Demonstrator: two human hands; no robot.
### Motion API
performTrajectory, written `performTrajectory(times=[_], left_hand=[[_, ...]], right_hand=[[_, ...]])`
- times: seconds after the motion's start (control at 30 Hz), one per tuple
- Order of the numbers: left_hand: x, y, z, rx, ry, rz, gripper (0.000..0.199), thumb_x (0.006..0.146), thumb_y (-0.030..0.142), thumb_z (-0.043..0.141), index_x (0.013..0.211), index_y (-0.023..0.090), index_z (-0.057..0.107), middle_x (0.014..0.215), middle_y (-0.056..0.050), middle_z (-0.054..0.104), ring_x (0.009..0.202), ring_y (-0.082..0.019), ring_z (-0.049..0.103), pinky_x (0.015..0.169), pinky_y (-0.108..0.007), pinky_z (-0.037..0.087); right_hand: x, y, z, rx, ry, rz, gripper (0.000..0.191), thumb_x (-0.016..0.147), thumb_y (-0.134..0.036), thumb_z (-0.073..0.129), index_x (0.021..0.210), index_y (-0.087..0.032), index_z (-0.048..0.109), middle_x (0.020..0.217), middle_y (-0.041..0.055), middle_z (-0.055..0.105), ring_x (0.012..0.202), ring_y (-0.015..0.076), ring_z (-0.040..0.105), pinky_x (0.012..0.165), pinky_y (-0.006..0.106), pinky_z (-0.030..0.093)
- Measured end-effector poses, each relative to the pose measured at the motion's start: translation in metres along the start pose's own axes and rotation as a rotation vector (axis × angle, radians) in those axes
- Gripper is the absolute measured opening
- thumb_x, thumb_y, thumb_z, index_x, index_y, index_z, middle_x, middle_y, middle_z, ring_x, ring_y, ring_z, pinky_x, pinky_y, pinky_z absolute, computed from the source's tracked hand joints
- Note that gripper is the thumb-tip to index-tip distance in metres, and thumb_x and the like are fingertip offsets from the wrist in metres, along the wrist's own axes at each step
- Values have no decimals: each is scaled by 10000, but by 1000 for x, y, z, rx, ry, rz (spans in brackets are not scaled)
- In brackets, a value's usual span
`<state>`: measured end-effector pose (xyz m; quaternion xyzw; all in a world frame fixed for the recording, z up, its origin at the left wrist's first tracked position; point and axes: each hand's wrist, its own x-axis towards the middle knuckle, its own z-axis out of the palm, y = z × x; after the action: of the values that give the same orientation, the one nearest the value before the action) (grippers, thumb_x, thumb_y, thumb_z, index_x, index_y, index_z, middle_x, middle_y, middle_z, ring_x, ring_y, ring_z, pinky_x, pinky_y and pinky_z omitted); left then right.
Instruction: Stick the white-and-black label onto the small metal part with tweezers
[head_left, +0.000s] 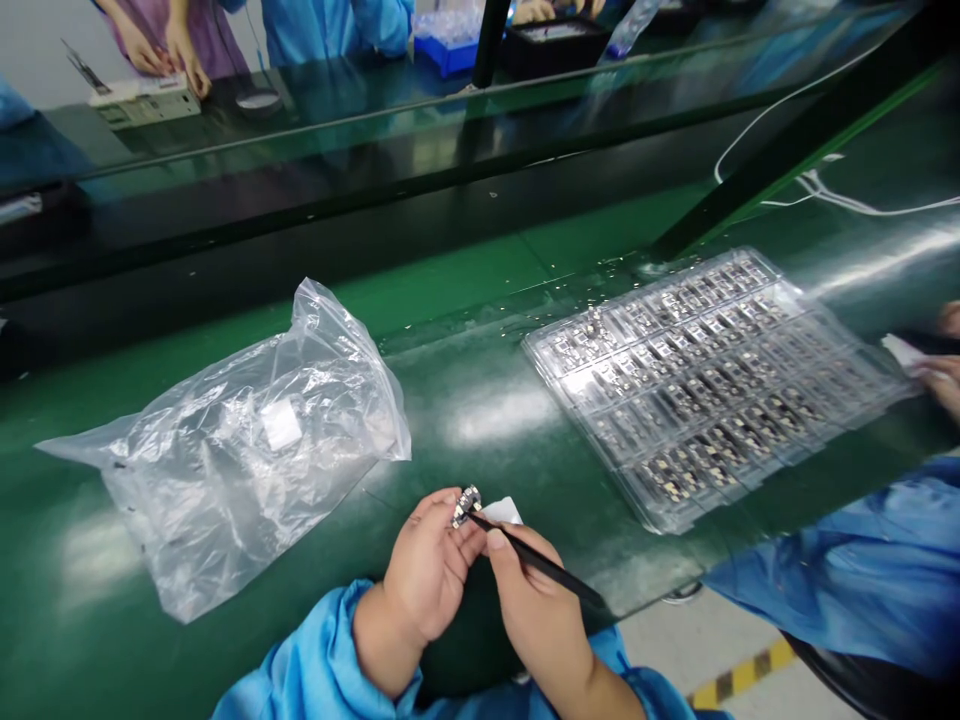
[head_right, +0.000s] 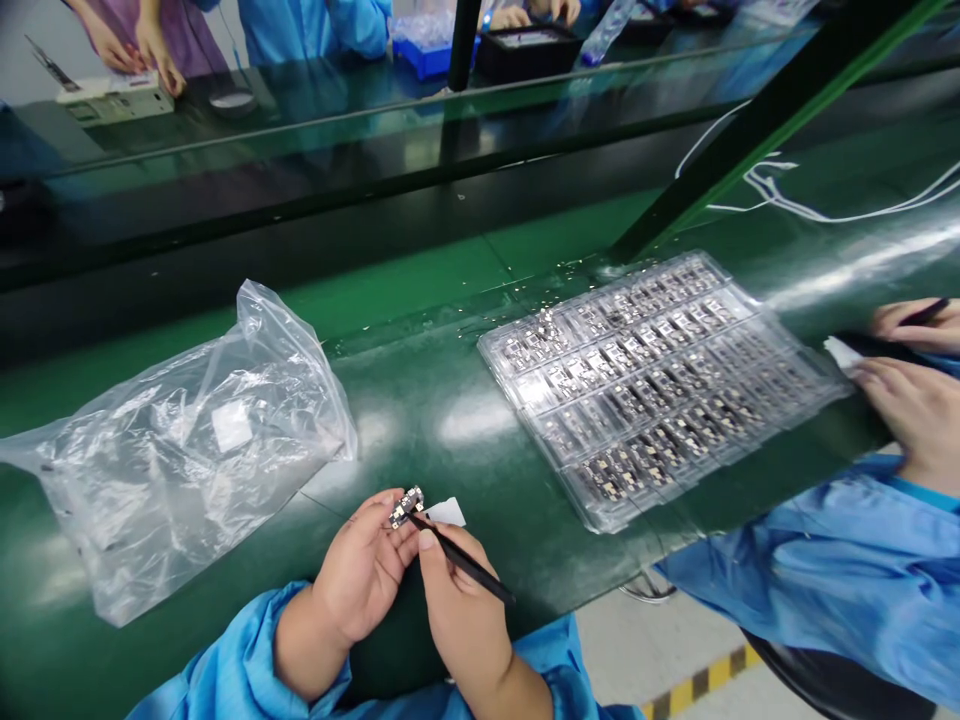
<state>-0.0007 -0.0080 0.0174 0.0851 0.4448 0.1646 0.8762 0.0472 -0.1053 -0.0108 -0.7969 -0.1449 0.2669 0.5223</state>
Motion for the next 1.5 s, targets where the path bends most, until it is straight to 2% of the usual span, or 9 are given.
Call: performTrajectory(times=[0.1,0.37,0.57,0.73,1.03,1.33,1.5], left_hand=[[0,-1,0,9,-1,6,171,701,222,603,826,139,523,770,-48,605,699,-144,577,653,-258,453],[0,2,0,-4,39,-21,198,682,148,574,865,146,500,783,-49,611,703,-142,583,676,-265,457],[-2,0,0,37,-2,-35,238,664,127,606,879,150,509,808,-39,601,741,-131,574,756,-275,447],[-4,-4,1,80,-58,30,319,583,146,701,862,164,549,781,-4,579,757,-105,547,798,-259,433],[-3,-7,-5,162,-89,152,269,664,219,675,892,188,537,770,5,562,751,-94,525,737,-222,408],[-7,-8,-13,238,-112,213,270,733,277,629,967,226,504,860,1,566,827,-104,524,785,-243,392],[-7,-11,-18,248,-156,239,273,757,293,600,996,225,488,900,-9,568,838,-117,528,771,-257,399]], right_hand=[[1,-8,0,8,-13,48,320,789,-450,510,884,-170,632,904,82,628,849,216,580,813,374,466],[-1,-11,3,-6,29,18,329,801,-459,487,863,-167,626,880,79,622,819,199,575,780,345,470],[2,-16,1,-4,40,35,330,809,-466,475,833,-168,616,861,71,615,839,202,572,752,319,484],[1,-13,-1,2,4,67,349,824,-482,454,866,-172,607,880,68,603,855,202,562,755,315,477],[0,-19,3,103,-35,113,362,829,-498,444,868,-170,591,923,78,600,867,210,567,801,341,468],[-5,-24,7,170,-18,172,376,797,-522,482,876,-172,594,938,83,613,894,222,567,812,334,474],[-6,-23,7,209,-13,139,369,789,-494,515,878,-150,610,928,95,620,854,218,584,793,337,490]])
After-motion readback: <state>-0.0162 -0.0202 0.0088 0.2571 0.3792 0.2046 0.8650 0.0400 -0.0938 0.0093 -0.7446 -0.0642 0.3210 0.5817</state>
